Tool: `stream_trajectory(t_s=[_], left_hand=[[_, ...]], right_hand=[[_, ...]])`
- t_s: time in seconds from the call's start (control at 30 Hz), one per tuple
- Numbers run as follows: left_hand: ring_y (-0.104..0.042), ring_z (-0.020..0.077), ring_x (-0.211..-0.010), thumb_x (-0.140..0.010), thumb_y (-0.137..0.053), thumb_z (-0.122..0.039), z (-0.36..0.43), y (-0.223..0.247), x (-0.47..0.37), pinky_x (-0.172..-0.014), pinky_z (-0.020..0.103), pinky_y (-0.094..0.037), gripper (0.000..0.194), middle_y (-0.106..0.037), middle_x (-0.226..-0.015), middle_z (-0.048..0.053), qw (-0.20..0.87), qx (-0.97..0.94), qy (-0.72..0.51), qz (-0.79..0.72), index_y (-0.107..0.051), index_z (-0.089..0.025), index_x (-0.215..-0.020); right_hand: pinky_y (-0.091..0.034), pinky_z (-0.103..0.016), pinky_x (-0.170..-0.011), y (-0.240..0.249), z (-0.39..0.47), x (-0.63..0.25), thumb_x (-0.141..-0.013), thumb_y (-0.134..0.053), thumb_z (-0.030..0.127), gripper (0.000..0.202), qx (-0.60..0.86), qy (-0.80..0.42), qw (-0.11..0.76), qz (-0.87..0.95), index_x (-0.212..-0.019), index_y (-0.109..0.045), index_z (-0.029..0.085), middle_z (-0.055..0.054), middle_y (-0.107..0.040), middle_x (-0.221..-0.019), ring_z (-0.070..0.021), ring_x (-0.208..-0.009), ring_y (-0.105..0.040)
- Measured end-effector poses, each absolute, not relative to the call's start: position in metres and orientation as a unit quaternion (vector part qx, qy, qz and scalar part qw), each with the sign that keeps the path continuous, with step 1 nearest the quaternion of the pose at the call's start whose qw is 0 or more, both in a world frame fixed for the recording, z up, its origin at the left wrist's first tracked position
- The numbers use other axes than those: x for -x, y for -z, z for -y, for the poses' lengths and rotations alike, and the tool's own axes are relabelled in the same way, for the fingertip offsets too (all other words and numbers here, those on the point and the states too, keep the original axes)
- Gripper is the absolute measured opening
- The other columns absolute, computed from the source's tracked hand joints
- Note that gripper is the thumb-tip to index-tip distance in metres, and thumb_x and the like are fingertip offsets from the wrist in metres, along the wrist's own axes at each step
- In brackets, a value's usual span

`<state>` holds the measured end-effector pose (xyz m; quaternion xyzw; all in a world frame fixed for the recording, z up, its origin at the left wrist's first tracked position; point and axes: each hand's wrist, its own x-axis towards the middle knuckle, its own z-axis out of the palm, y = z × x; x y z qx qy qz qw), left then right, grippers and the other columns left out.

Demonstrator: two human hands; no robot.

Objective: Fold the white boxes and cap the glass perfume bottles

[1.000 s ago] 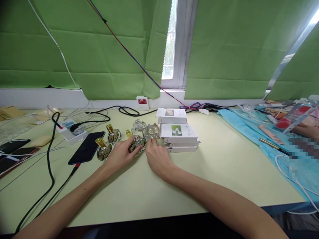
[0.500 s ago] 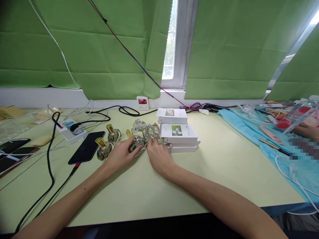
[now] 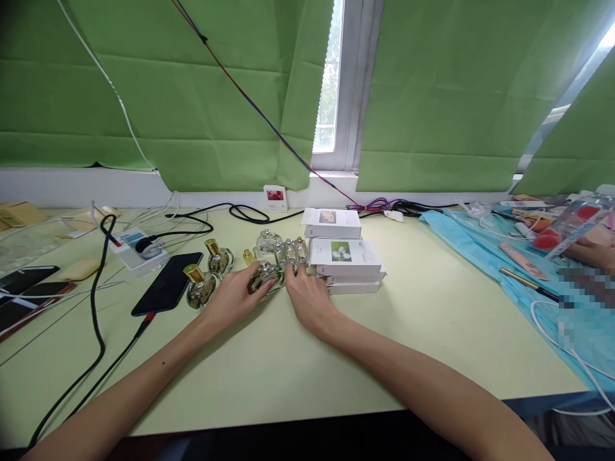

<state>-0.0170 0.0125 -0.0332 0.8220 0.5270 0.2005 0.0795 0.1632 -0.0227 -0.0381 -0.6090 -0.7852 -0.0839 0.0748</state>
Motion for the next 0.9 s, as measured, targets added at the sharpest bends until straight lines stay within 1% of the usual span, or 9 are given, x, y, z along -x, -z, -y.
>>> stream_trajectory(t_s=[0.2,0.33,0.43,0.53,0.67,0.77,0.9], left_hand=[[-0.066,0.0255,-0.065,-0.098,-0.049,-0.050,-0.013,0.035,0.017,-0.059,0.030,-0.036,0.031,-0.069,-0.072,0.004,0.077,-0.823,-0.203,-0.525,-0.058,-0.021,-0.102],[-0.066,0.0259,-0.066,-0.098,-0.049,-0.050,-0.013,0.035,0.017,-0.059,0.030,-0.036,0.030,-0.069,-0.072,0.004,0.076,-0.823,-0.198,-0.527,-0.057,-0.021,-0.101],[-0.065,0.0258,-0.066,-0.098,-0.049,-0.050,-0.013,0.035,0.017,-0.059,0.030,-0.035,0.030,-0.069,-0.072,0.004,0.076,-0.824,-0.197,-0.525,-0.056,-0.021,-0.103],[-0.065,0.0255,-0.066,-0.098,-0.050,-0.049,-0.013,0.035,0.018,-0.058,0.029,-0.035,0.030,-0.069,-0.073,0.004,0.078,-0.824,-0.202,-0.523,-0.057,-0.021,-0.104],[-0.066,0.0252,-0.066,-0.098,-0.049,-0.050,-0.013,0.036,0.018,-0.059,0.029,-0.036,0.031,-0.068,-0.072,0.003,0.079,-0.826,-0.202,-0.519,-0.058,-0.021,-0.103],[-0.066,0.0251,-0.067,-0.098,-0.048,-0.049,-0.014,0.037,0.019,-0.059,0.030,-0.036,0.031,-0.069,-0.073,0.004,0.078,-0.827,-0.203,-0.519,-0.059,-0.021,-0.103],[-0.066,0.0256,-0.070,-0.094,-0.051,-0.038,-0.014,0.037,0.020,-0.060,0.030,-0.037,0.024,-0.070,-0.076,0.005,0.080,-0.829,-0.205,-0.514,-0.059,-0.020,-0.107]], right_hand=[[-0.058,-0.030,-0.057,0.037,0.024,-0.163,-0.081,-0.048,-0.010,0.048,0.600,0.085,0.098,0.789,-0.122,-0.056,0.013,-0.019,-0.067,-0.111,-0.0237,-0.071,-0.074],[-0.057,-0.031,-0.054,0.039,0.024,-0.163,-0.088,-0.043,-0.005,0.037,0.582,0.091,0.126,0.798,-0.119,-0.056,0.013,-0.017,-0.065,-0.111,-0.0209,-0.065,-0.071],[-0.055,-0.030,-0.053,0.041,0.022,-0.163,-0.095,-0.039,0.000,0.031,0.565,0.103,0.160,0.803,-0.118,-0.056,0.012,-0.016,-0.063,-0.111,-0.0195,-0.065,-0.069],[-0.056,-0.029,-0.056,0.045,0.020,-0.164,-0.100,-0.036,0.004,0.029,0.544,0.102,0.213,0.805,-0.119,-0.057,0.012,-0.016,-0.062,-0.112,-0.0195,-0.072,-0.068],[-0.059,-0.031,-0.069,0.050,0.017,-0.164,-0.106,-0.037,0.015,0.026,0.489,0.088,0.307,0.812,-0.123,-0.056,0.012,-0.016,-0.061,-0.111,-0.0221,-0.088,-0.068],[-0.061,-0.034,-0.078,0.054,0.017,-0.164,-0.107,-0.038,0.019,0.028,0.454,0.071,0.355,0.814,-0.130,-0.053,0.012,-0.016,-0.061,-0.112,-0.0240,-0.100,-0.067],[-0.060,-0.037,-0.086,0.057,0.018,-0.163,-0.108,-0.037,0.019,0.029,0.394,0.044,0.395,0.829,-0.135,-0.048,0.014,-0.017,-0.062,-0.118,-0.0239,-0.109,-0.066]])
